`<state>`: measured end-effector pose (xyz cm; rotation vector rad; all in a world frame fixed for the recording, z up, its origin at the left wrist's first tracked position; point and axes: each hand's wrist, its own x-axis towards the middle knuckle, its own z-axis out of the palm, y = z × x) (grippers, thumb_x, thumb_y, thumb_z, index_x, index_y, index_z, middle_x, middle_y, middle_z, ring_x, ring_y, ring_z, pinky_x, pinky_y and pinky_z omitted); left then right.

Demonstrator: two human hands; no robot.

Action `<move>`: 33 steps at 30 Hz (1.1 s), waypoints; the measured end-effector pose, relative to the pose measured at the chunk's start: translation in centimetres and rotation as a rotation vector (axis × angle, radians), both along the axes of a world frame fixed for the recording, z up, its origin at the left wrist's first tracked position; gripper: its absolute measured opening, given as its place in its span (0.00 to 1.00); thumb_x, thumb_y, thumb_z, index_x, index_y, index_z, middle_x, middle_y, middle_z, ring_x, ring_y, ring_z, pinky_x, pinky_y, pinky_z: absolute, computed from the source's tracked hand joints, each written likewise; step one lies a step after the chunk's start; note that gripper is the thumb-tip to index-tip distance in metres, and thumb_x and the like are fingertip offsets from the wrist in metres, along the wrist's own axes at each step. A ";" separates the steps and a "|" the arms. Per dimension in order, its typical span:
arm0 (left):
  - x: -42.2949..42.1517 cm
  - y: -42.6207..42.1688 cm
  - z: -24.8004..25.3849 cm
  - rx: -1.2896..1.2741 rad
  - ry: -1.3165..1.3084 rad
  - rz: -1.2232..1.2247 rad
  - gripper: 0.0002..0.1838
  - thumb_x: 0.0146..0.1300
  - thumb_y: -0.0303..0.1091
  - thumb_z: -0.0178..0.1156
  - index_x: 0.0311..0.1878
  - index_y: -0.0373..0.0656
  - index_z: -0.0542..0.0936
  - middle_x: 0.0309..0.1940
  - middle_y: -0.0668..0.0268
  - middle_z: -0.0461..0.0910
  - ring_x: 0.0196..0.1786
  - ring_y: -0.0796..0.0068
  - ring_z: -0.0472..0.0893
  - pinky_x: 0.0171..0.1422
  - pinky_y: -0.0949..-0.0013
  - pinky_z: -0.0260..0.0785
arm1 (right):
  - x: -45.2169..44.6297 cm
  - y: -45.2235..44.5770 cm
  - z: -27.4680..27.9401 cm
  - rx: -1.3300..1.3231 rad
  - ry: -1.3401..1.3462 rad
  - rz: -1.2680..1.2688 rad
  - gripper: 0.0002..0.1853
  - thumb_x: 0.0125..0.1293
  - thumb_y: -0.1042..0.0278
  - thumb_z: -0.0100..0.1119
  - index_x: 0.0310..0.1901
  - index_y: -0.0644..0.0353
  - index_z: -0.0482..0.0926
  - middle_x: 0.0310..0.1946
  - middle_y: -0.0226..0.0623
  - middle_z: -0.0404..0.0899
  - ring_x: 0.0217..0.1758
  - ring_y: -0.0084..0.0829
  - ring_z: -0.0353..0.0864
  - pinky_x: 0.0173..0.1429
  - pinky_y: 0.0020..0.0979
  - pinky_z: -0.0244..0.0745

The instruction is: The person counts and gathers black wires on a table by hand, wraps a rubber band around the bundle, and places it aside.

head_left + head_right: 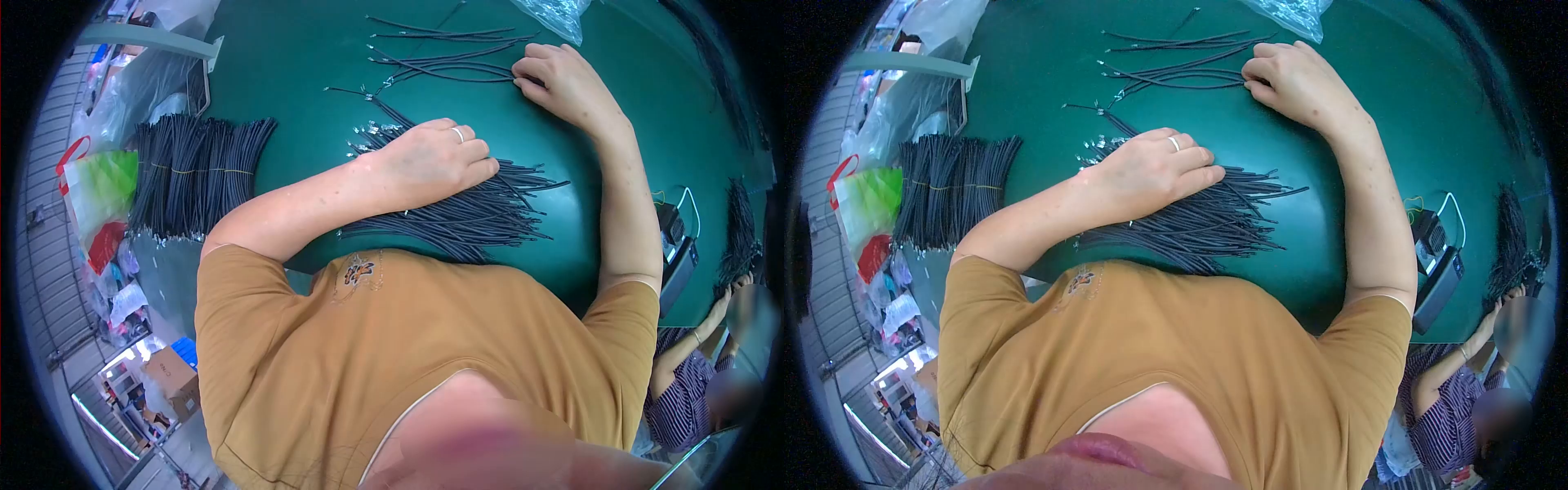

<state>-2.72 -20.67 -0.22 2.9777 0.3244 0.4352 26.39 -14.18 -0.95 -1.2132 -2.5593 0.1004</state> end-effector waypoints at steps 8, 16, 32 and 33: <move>-0.1 2.8 3.5 -0.171 -0.191 0.050 0.16 0.65 0.23 0.68 0.56 0.43 0.87 0.50 0.57 0.91 0.53 0.53 0.91 0.58 0.54 0.85 | 0.5 -0.5 1.3 -0.028 -0.038 0.043 0.08 0.70 0.62 0.68 0.40 0.57 0.90 0.39 0.39 0.87 0.46 0.47 0.90 0.53 0.48 0.85; -1.2 8.6 1.8 -0.026 0.184 0.274 0.19 0.69 0.37 0.74 0.59 0.40 0.88 0.45 0.58 0.86 0.51 0.51 0.86 0.57 0.52 0.79 | 1.1 -1.2 2.4 -0.291 -0.106 -0.010 0.10 0.73 0.61 0.69 0.47 0.58 0.92 0.40 0.39 0.88 0.45 0.46 0.89 0.53 0.45 0.84; -0.3 8.3 -0.1 0.038 0.076 0.317 0.16 0.73 0.38 0.71 0.59 0.42 0.90 0.48 0.64 0.85 0.55 0.61 0.85 0.60 0.57 0.76 | 1.8 0.0 0.7 -0.238 -0.078 -0.185 0.15 0.80 0.56 0.64 0.55 0.56 0.92 0.53 0.39 0.92 0.55 0.46 0.91 0.61 0.44 0.86; -0.3 8.2 -0.1 0.035 0.070 0.316 0.16 0.72 0.36 0.72 0.59 0.42 0.90 0.50 0.63 0.86 0.54 0.59 0.86 0.60 0.56 0.76 | 1.7 -0.1 0.7 -0.246 -0.077 -0.182 0.15 0.80 0.56 0.64 0.56 0.56 0.92 0.53 0.40 0.92 0.55 0.46 0.91 0.62 0.44 0.86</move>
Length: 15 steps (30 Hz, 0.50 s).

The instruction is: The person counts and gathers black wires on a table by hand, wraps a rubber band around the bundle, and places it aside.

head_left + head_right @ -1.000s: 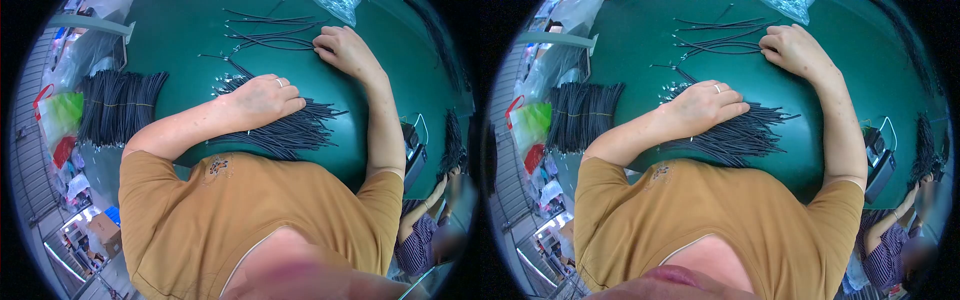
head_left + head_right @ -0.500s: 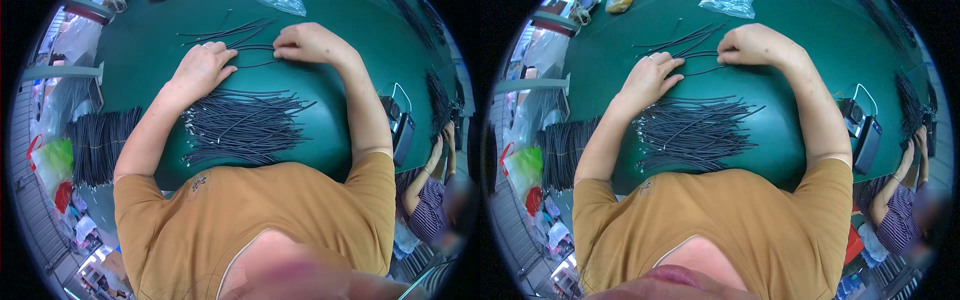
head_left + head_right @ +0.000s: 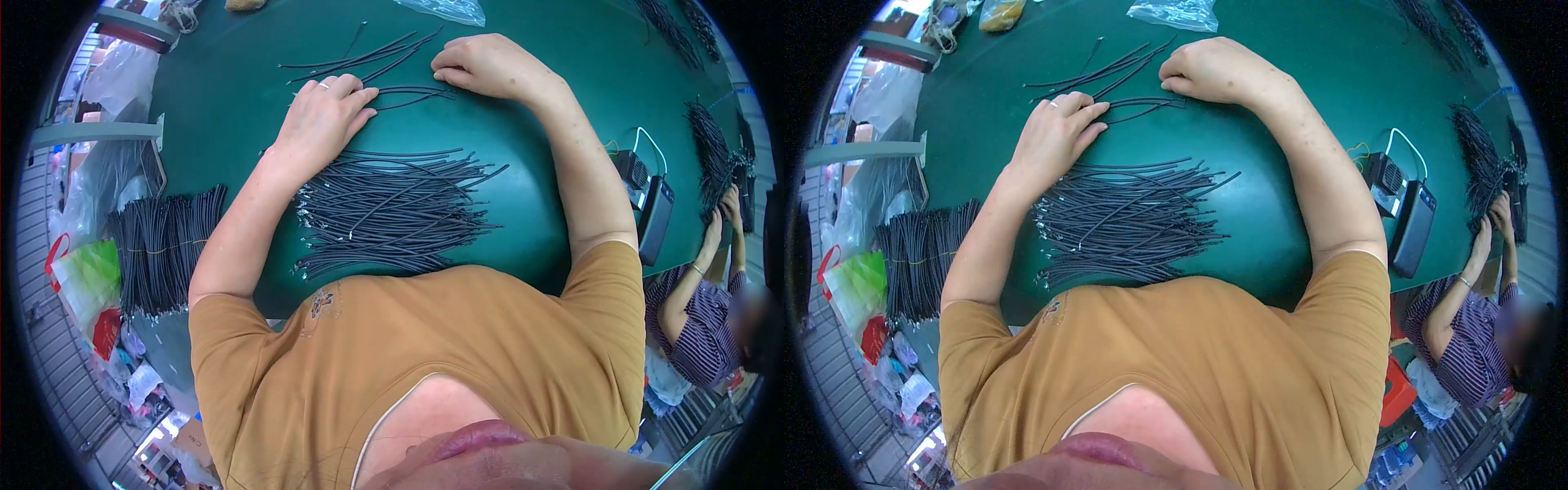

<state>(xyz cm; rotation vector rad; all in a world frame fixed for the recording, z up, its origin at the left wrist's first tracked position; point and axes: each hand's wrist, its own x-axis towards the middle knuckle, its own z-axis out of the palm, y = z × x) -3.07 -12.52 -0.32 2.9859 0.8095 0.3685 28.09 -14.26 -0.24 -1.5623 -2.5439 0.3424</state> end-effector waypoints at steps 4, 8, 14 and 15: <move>-0.2 -0.1 -0.1 0.008 -0.023 -0.017 0.16 0.70 0.35 0.73 0.59 0.42 0.90 0.52 0.62 0.87 0.54 0.57 0.86 0.59 0.56 0.76 | -0.3 -0.3 0.3 -0.042 0.010 0.011 0.15 0.80 0.56 0.65 0.56 0.56 0.91 0.52 0.40 0.91 0.55 0.46 0.91 0.61 0.45 0.85; -0.1 -0.4 0.2 -0.048 -0.035 -0.016 0.14 0.70 0.34 0.73 0.56 0.42 0.90 0.50 0.61 0.87 0.54 0.57 0.86 0.57 0.56 0.76 | -0.6 -0.4 0.4 -0.050 0.027 0.035 0.14 0.78 0.57 0.66 0.55 0.56 0.91 0.50 0.40 0.91 0.53 0.46 0.91 0.60 0.45 0.85; 0.6 -3.9 1.6 -0.296 -0.005 -0.181 0.10 0.68 0.33 0.73 0.49 0.40 0.90 0.44 0.60 0.88 0.48 0.55 0.88 0.52 0.54 0.78 | -0.4 -0.5 0.4 -0.103 0.037 0.093 0.12 0.75 0.57 0.69 0.50 0.55 0.91 0.46 0.39 0.90 0.51 0.45 0.90 0.57 0.45 0.85; 0.6 -3.9 1.8 -0.298 -0.005 -0.181 0.10 0.68 0.33 0.73 0.49 0.40 0.90 0.44 0.60 0.88 0.48 0.55 0.88 0.52 0.54 0.78 | -0.2 -0.2 -0.4 -0.053 0.088 0.097 0.11 0.74 0.57 0.69 0.48 0.55 0.91 0.43 0.40 0.91 0.48 0.46 0.91 0.55 0.47 0.85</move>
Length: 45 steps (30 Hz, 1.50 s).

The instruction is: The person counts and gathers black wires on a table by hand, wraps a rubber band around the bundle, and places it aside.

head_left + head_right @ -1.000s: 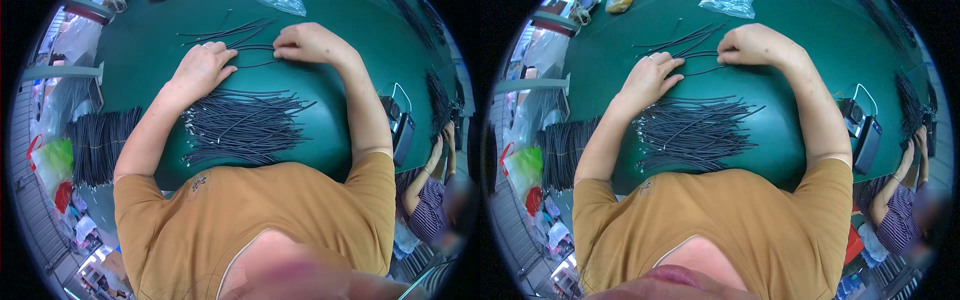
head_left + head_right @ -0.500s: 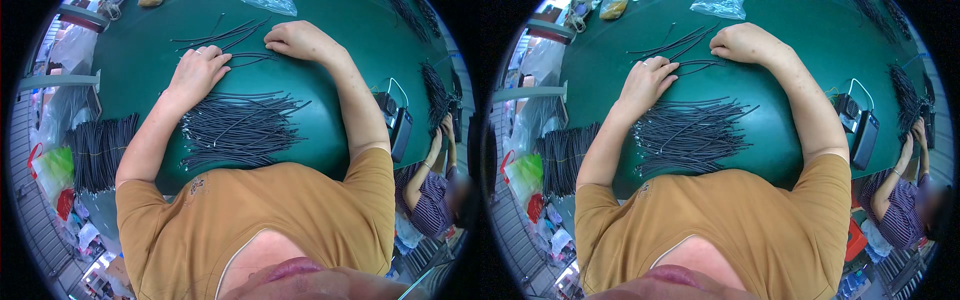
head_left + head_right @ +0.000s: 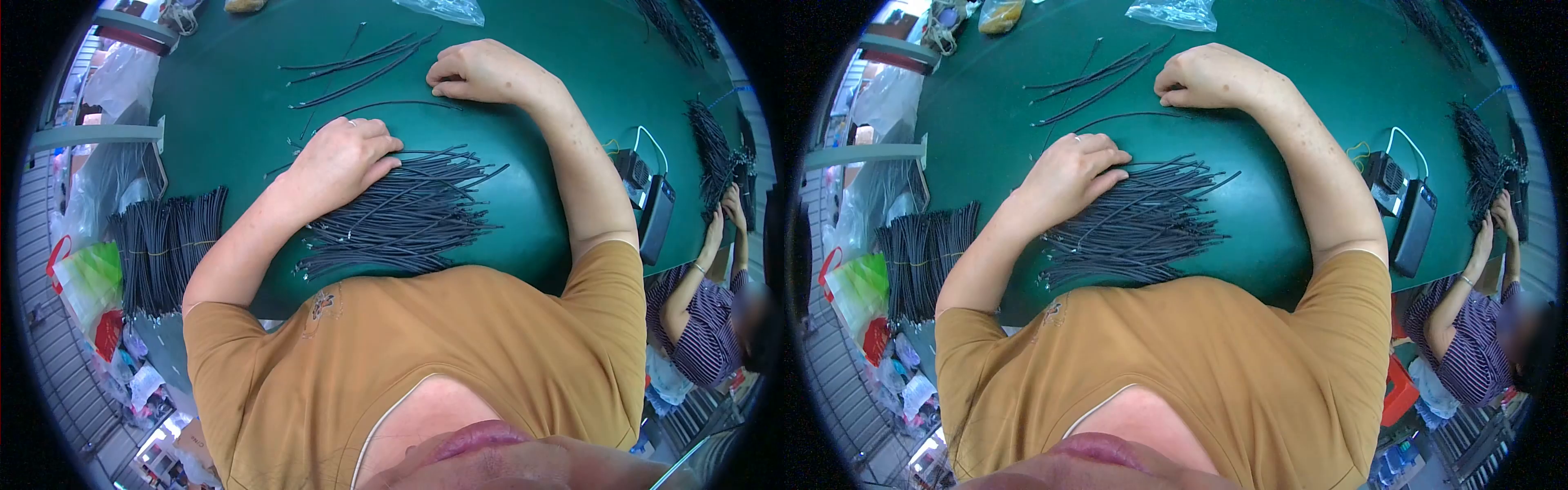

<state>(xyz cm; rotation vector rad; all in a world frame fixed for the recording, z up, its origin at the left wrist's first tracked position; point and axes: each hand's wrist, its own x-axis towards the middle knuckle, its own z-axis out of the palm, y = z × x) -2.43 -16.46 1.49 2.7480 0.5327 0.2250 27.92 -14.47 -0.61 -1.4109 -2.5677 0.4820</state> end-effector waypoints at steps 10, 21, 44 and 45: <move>-0.2 0.8 0.1 -0.004 0.025 0.016 0.10 0.69 0.30 0.71 0.51 0.39 0.89 0.44 0.57 0.88 0.50 0.51 0.88 0.55 0.51 0.82 | -0.4 -0.3 0.5 -0.044 -0.024 -0.031 0.13 0.75 0.56 0.70 0.51 0.56 0.90 0.46 0.42 0.90 0.51 0.47 0.90 0.57 0.46 0.85; -0.7 1.7 -0.7 0.124 0.035 0.057 0.06 0.71 0.30 0.70 0.48 0.42 0.89 0.43 0.62 0.87 0.49 0.56 0.87 0.53 0.55 0.78 | -0.2 -0.2 -1.5 0.084 0.083 -0.009 0.13 0.74 0.53 0.70 0.44 0.54 0.92 0.36 0.42 0.91 0.41 0.46 0.91 0.50 0.48 0.85; -0.9 1.3 -0.4 0.125 -0.021 0.036 0.09 0.68 0.29 0.71 0.49 0.41 0.87 0.44 0.58 0.87 0.49 0.51 0.87 0.53 0.53 0.80 | -0.9 -1.4 2.2 -0.373 0.074 0.196 0.11 0.70 0.61 0.75 0.50 0.54 0.93 0.38 0.35 0.88 0.42 0.39 0.89 0.47 0.39 0.83; -1.1 0.9 -0.2 0.020 0.041 0.028 0.09 0.67 0.30 0.72 0.49 0.42 0.87 0.44 0.57 0.87 0.48 0.51 0.87 0.53 0.52 0.80 | -0.8 -1.4 2.1 -0.368 0.074 0.196 0.11 0.70 0.61 0.75 0.50 0.54 0.93 0.38 0.35 0.88 0.42 0.39 0.89 0.47 0.39 0.83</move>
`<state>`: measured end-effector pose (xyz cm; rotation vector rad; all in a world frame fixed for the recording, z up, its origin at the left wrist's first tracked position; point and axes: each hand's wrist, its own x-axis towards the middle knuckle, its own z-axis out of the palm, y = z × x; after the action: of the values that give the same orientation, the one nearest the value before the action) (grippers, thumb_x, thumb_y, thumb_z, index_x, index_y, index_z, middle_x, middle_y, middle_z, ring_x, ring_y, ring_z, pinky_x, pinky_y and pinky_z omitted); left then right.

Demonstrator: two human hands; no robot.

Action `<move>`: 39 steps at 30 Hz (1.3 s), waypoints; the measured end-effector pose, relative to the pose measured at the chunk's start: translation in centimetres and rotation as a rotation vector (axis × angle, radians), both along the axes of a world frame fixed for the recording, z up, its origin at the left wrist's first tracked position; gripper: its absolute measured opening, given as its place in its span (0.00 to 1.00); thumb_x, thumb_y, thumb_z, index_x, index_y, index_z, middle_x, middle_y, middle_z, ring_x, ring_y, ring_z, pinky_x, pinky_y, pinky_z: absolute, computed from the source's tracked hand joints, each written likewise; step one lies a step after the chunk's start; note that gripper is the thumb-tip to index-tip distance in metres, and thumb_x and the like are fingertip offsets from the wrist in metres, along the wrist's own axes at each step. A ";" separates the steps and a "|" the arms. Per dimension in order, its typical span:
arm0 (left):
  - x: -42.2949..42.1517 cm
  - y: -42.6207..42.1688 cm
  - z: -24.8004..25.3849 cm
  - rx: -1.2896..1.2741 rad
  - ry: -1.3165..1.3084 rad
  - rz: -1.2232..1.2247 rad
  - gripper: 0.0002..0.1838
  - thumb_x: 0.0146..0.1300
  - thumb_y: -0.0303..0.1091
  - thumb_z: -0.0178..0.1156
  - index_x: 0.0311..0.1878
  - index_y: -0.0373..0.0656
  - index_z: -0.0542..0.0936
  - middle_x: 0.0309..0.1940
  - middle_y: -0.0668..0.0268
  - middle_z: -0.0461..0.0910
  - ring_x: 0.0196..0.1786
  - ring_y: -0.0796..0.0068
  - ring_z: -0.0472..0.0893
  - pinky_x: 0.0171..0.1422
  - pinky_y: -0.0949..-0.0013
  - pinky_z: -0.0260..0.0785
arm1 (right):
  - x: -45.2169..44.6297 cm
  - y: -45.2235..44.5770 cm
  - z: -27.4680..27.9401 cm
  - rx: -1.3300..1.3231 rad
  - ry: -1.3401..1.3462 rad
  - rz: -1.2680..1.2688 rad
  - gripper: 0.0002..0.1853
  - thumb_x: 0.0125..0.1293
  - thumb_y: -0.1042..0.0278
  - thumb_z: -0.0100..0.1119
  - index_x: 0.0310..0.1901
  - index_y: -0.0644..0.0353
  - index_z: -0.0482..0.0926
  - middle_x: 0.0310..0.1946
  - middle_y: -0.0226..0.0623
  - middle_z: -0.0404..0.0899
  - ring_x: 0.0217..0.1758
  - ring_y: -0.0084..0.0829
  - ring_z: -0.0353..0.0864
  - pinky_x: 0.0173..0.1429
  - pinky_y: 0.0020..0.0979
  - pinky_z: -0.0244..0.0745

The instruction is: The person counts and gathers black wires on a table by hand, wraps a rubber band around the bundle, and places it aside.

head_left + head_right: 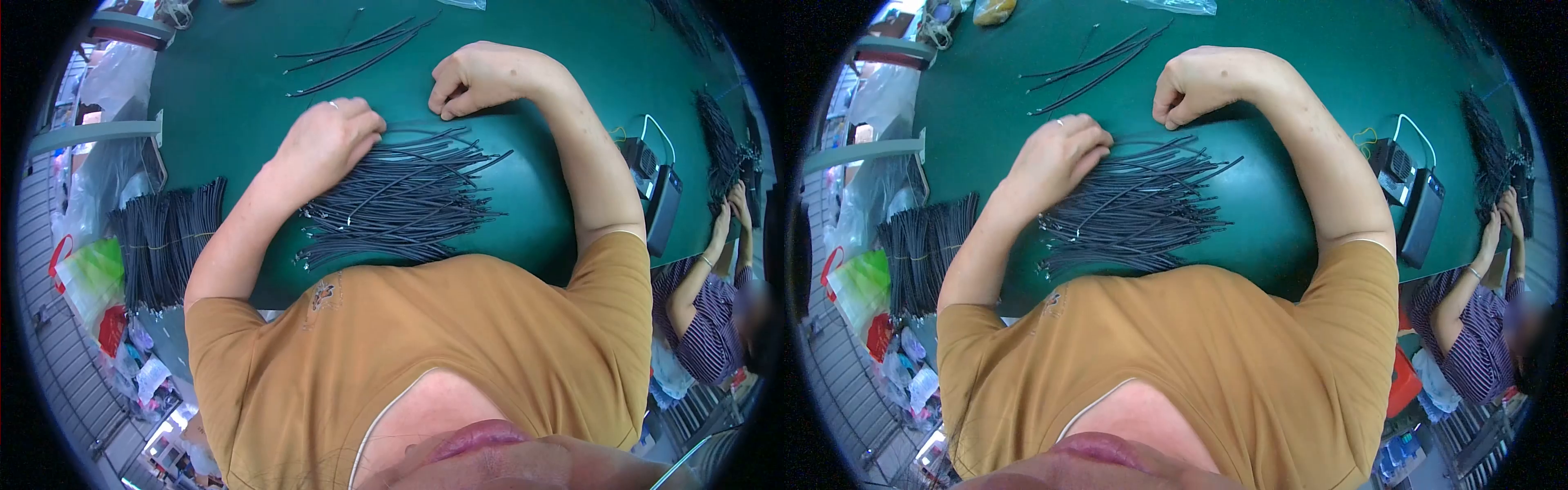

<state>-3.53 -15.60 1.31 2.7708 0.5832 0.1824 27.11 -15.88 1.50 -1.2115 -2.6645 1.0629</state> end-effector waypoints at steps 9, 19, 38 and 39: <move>-0.2 5.3 -0.6 0.285 -0.066 0.221 0.10 0.72 0.32 0.69 0.52 0.41 0.90 0.48 0.59 0.89 0.53 0.52 0.88 0.59 0.52 0.82 | 0.3 0.4 -0.2 -0.072 0.084 -0.191 0.14 0.75 0.56 0.73 0.53 0.55 0.92 0.37 0.33 0.89 0.38 0.30 0.84 0.47 0.34 0.81; -0.3 5.5 -1.8 0.207 -0.034 0.229 0.09 0.72 0.30 0.68 0.52 0.41 0.90 0.47 0.59 0.88 0.55 0.52 0.87 0.60 0.53 0.81 | 0.9 1.0 -0.4 -0.193 0.093 -0.215 0.17 0.77 0.50 0.72 0.55 0.54 0.93 0.36 0.28 0.90 0.36 0.24 0.83 0.44 0.32 0.81; -1.8 9.3 -2.5 0.351 -0.036 0.311 0.09 0.72 0.34 0.69 0.49 0.41 0.92 0.47 0.60 0.89 0.52 0.53 0.88 0.57 0.52 0.80 | 2.2 2.5 -2.6 0.013 0.170 -0.387 0.20 0.80 0.49 0.70 0.62 0.54 0.91 0.45 0.29 0.92 0.40 0.23 0.85 0.51 0.31 0.84; -1.9 9.6 -2.6 0.349 -0.034 0.309 0.09 0.72 0.34 0.69 0.49 0.41 0.92 0.47 0.60 0.89 0.52 0.53 0.88 0.57 0.52 0.80 | 2.2 2.4 -2.4 -0.035 0.170 -0.399 0.20 0.80 0.49 0.69 0.63 0.53 0.91 0.45 0.30 0.92 0.41 0.23 0.85 0.51 0.31 0.84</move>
<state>-5.47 -6.04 -1.27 2.9809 1.0596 0.4350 29.28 -13.45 -0.91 -1.4984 -2.1632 1.0894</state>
